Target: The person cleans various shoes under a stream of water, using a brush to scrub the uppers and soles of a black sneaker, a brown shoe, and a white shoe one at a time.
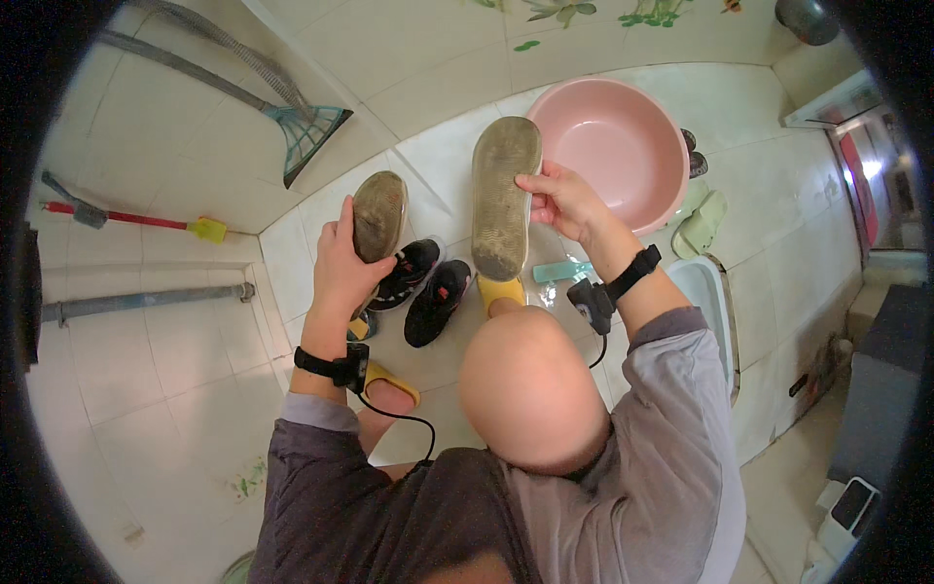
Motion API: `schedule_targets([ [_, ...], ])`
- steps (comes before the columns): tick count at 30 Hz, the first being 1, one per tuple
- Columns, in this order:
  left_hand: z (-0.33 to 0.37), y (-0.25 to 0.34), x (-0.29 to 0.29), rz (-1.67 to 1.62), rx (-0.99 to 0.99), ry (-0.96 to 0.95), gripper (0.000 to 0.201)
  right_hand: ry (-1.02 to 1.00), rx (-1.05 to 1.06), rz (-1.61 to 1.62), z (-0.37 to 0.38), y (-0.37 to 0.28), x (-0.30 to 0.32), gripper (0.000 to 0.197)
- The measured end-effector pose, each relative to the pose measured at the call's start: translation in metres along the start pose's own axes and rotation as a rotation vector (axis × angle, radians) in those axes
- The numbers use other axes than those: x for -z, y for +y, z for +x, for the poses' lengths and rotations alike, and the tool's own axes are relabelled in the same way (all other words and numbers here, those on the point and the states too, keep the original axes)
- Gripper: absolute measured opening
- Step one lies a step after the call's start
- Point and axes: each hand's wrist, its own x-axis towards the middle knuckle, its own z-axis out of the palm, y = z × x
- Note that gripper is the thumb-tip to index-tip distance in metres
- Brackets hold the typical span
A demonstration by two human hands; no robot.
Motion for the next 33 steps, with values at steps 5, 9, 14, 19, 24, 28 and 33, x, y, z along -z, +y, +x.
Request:
schedule_targets([
  [5,0.002,0.003,0.003,0.073,-0.002,-0.048,0.098,-0.024,-0.009,0.019,0.008,0.007,0.012,0.028],
  [9,0.002,0.002,0.003,0.074,-0.017,-0.080,0.098,0.047,-0.041,0.035,0.008,0.010,0.001,0.026],
  [14,0.007,0.013,-0.003,0.109,-0.025,-0.167,0.098,0.027,-0.016,-0.036,0.018,0.026,0.035,0.028],
  [19,0.005,0.008,-0.012,0.171,-0.087,-0.146,0.098,-0.001,-0.073,0.010,0.016,0.024,0.024,0.028],
  [24,0.006,0.013,-0.022,0.188,-0.078,-0.185,0.099,0.030,-0.079,-0.091,0.011,0.028,0.016,0.026],
  [28,0.012,0.016,-0.039,0.169,-0.096,-0.219,0.100,0.124,-0.083,-0.201,0.022,0.043,0.056,0.027],
  [33,0.016,0.018,-0.051,0.019,0.018,-0.290,0.101,0.367,0.104,-0.209,0.025,0.023,0.104,0.036],
])
